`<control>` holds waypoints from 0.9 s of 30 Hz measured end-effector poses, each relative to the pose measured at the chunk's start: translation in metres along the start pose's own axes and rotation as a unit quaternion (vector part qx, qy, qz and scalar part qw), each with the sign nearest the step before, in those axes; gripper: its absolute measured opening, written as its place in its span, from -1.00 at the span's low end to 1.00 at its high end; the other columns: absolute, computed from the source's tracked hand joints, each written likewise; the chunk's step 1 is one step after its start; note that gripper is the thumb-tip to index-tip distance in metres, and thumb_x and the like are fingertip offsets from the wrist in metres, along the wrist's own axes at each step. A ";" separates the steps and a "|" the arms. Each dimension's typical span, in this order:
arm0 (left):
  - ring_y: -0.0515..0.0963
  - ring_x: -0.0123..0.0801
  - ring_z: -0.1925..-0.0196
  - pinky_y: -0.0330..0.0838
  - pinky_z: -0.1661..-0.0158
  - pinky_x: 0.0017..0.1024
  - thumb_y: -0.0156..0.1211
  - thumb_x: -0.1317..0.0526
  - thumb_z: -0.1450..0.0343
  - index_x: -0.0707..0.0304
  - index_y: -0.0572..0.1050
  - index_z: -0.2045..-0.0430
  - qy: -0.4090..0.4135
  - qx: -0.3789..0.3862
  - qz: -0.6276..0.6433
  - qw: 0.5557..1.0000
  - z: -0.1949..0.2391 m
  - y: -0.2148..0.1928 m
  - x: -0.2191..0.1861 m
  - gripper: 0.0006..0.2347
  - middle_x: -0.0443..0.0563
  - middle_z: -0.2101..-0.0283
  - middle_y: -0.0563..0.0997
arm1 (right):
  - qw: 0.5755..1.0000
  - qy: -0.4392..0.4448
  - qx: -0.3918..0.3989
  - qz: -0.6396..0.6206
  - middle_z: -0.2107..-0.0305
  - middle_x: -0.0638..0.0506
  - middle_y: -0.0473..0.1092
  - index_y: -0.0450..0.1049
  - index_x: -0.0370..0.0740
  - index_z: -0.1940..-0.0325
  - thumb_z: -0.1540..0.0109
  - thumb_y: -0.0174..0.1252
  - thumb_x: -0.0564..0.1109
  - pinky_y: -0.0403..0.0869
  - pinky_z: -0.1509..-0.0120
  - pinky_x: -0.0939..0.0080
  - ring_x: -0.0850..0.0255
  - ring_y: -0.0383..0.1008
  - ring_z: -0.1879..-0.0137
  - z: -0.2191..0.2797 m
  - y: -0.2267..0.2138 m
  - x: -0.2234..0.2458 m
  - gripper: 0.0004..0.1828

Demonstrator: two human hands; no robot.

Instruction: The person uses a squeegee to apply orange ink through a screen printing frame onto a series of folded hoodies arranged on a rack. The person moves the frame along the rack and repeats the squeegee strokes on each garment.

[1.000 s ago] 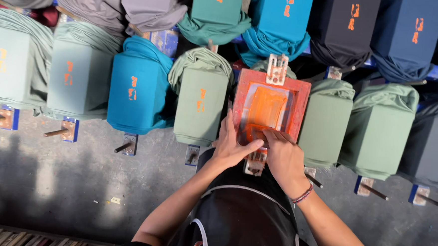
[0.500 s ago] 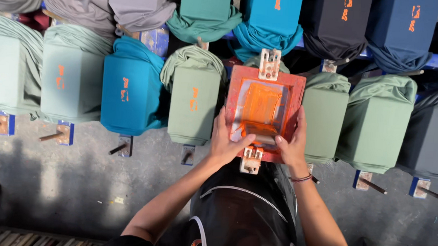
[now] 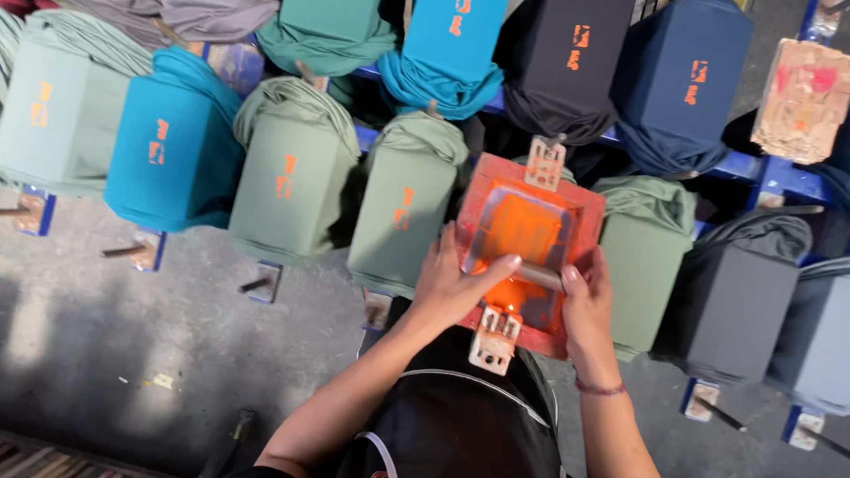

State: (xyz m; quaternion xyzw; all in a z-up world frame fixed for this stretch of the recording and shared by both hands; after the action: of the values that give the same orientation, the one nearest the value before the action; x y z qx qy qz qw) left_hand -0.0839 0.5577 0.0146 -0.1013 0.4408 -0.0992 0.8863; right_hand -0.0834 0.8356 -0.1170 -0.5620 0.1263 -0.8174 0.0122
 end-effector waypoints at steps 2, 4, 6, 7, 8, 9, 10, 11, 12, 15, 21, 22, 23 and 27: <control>0.29 0.41 -0.35 0.19 -0.31 0.10 0.29 -0.39 -0.11 0.43 0.03 -0.38 -0.001 -0.014 -0.005 1.000 0.000 0.010 -0.005 0.08 0.59 -0.28 0.24 | 0.999 -0.028 0.021 -0.001 -0.37 -0.50 0.06 -0.17 -0.41 -0.59 -0.26 0.11 0.18 0.12 -0.53 -0.23 -0.28 0.08 -0.50 -0.014 -0.004 0.001 0.02; 0.29 0.42 -0.35 0.17 -0.32 0.10 0.28 -0.39 -0.12 0.45 0.02 -0.39 -0.007 -0.025 -0.014 1.000 -0.001 0.017 -0.002 0.08 0.59 -0.30 0.23 | 0.998 -0.049 0.040 -0.006 -0.35 -0.54 0.06 -0.18 -0.43 -0.58 -0.26 0.10 0.22 0.13 -0.53 -0.25 -0.32 0.10 -0.48 -0.021 0.000 0.000 0.05; 0.26 0.42 -0.37 0.15 -0.33 0.08 0.33 -0.34 -0.13 0.50 0.03 -0.38 0.031 -0.045 0.005 0.998 -0.003 0.023 0.004 0.07 0.59 -0.32 0.21 | 0.992 -0.112 0.056 0.001 -0.34 -0.54 0.06 -0.21 -0.42 -0.59 -0.19 0.11 0.27 0.08 -0.55 -0.31 -0.37 0.08 -0.47 -0.018 0.004 0.002 0.12; 0.26 0.42 -0.37 0.15 -0.33 0.08 0.33 -0.34 -0.13 0.50 0.03 -0.38 0.028 -0.042 0.003 0.999 0.004 0.026 0.008 0.07 0.59 -0.32 0.21 | 0.993 -0.107 0.055 0.000 -0.34 -0.54 0.06 -0.21 -0.42 -0.59 -0.19 0.11 0.27 0.08 -0.55 -0.31 -0.37 0.08 -0.47 -0.010 0.002 0.003 0.12; 0.23 0.46 -0.38 0.14 -0.33 0.11 0.35 -0.31 -0.14 0.52 0.01 -0.39 0.042 -0.044 0.007 0.998 0.012 0.026 0.008 0.07 0.62 -0.32 0.19 | 0.989 -0.136 0.045 0.038 -0.35 -0.48 0.04 -0.18 -0.34 -0.60 -0.18 0.07 0.36 0.02 -0.57 -0.28 -0.34 0.04 -0.49 0.001 0.001 0.010 0.14; 0.20 0.49 -0.38 0.12 -0.33 0.14 0.36 -0.27 -0.14 0.53 -0.01 -0.39 0.055 -0.046 0.010 0.997 0.019 0.026 0.008 0.07 0.65 -0.33 0.16 | 0.983 -0.165 0.036 0.077 -0.36 -0.41 0.01 -0.16 -0.26 -0.62 -0.16 0.03 0.45 -0.03 -0.60 -0.25 -0.31 0.01 -0.51 0.011 0.001 0.017 0.16; 0.20 0.49 -0.38 0.12 -0.33 0.14 0.36 -0.27 -0.14 0.53 -0.01 -0.39 0.054 -0.040 0.006 0.998 0.020 0.028 0.011 0.07 0.65 -0.33 0.16 | 0.984 -0.160 0.031 0.076 -0.36 -0.41 0.01 -0.16 -0.26 -0.62 -0.16 0.03 0.45 -0.03 -0.60 -0.25 -0.31 0.01 -0.51 0.012 -0.001 0.013 0.16; 0.20 0.52 -0.37 0.10 -0.33 0.16 0.37 -0.26 -0.14 0.56 -0.01 -0.38 0.070 -0.041 0.002 0.997 0.021 0.028 0.011 0.07 0.66 -0.32 0.16 | 0.982 -0.171 0.037 0.066 -0.37 -0.40 -0.02 -0.16 -0.26 -0.62 -0.14 0.02 0.49 -0.08 -0.61 -0.24 -0.30 -0.04 -0.53 0.015 0.000 0.011 0.19; 0.20 0.55 -0.36 0.09 -0.33 0.17 0.37 -0.25 -0.14 0.58 -0.01 -0.38 0.086 -0.045 0.000 0.995 0.022 0.028 0.012 0.07 0.67 -0.31 0.16 | 0.980 -0.183 0.047 0.056 -0.39 -0.39 -0.05 -0.16 -0.26 -0.62 -0.12 0.01 0.52 -0.13 -0.62 -0.22 -0.30 -0.08 -0.54 0.016 0.002 0.009 0.23; 0.18 0.47 -0.39 0.08 -0.35 0.12 0.33 -0.30 -0.16 0.47 -0.04 -0.41 0.064 -0.028 0.000 0.998 0.007 0.032 0.025 0.06 0.58 -0.34 0.13 | 0.985 -0.149 0.054 0.067 -0.37 -0.42 -0.04 -0.20 -0.23 -0.63 -0.12 0.01 0.54 -0.17 -0.63 -0.29 -0.38 -0.10 -0.53 0.010 0.001 0.010 0.23; 0.16 0.45 -0.40 0.06 -0.34 0.15 0.29 -0.33 -0.17 0.43 -0.10 -0.44 0.070 -0.009 -0.010 0.997 0.008 0.026 0.018 0.08 0.59 -0.35 0.11 | 0.980 -0.144 0.055 0.126 -0.40 -0.45 -0.04 -0.26 -0.09 -0.65 -0.06 -0.03 0.63 -0.18 -0.62 -0.27 -0.43 -0.14 -0.53 0.012 0.006 0.021 0.30; 0.16 0.45 -0.40 0.06 -0.34 0.15 0.29 -0.33 -0.17 0.43 -0.10 -0.44 0.072 -0.006 -0.012 0.997 0.009 0.027 0.020 0.08 0.59 -0.35 0.11 | 0.980 -0.144 0.052 0.126 -0.40 -0.45 -0.04 -0.26 -0.09 -0.65 -0.06 -0.03 0.63 -0.18 -0.62 -0.27 -0.43 -0.14 -0.53 0.016 0.005 0.024 0.30; 0.16 0.46 -0.39 0.07 -0.34 0.14 0.31 -0.31 -0.16 0.44 -0.11 -0.43 0.076 -0.005 -0.019 0.997 0.010 0.027 0.022 0.08 0.59 -0.34 0.11 | 0.979 -0.142 0.058 0.137 -0.38 -0.41 0.00 -0.26 -0.07 -0.65 -0.04 -0.04 0.63 -0.14 -0.62 -0.27 -0.41 -0.09 -0.52 0.021 0.006 0.026 0.31; 0.14 0.46 -0.38 0.02 -0.35 0.13 0.30 -0.30 -0.19 0.39 -0.12 -0.43 0.076 -0.005 -0.007 0.997 -0.006 0.036 0.051 0.06 0.57 -0.36 0.06 | 0.980 -0.108 0.092 0.139 -0.25 -0.49 0.02 -0.18 -0.37 -0.59 -0.08 0.13 0.45 0.10 -0.49 -0.39 -0.44 0.10 -0.36 0.009 -0.001 0.010 0.28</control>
State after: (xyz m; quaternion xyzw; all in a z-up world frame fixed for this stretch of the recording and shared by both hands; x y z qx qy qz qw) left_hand -0.0552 0.5783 -0.0370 -0.1009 0.5069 -0.1109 0.8489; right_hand -0.0787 0.8329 -0.1042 -0.6206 0.1258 -0.7500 0.1911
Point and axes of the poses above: each hand's wrist, its own z-axis away from the middle knuckle, its own y-axis out of the palm, x = y × z, the point moved 7 cm from there along -z, towards the middle knuckle
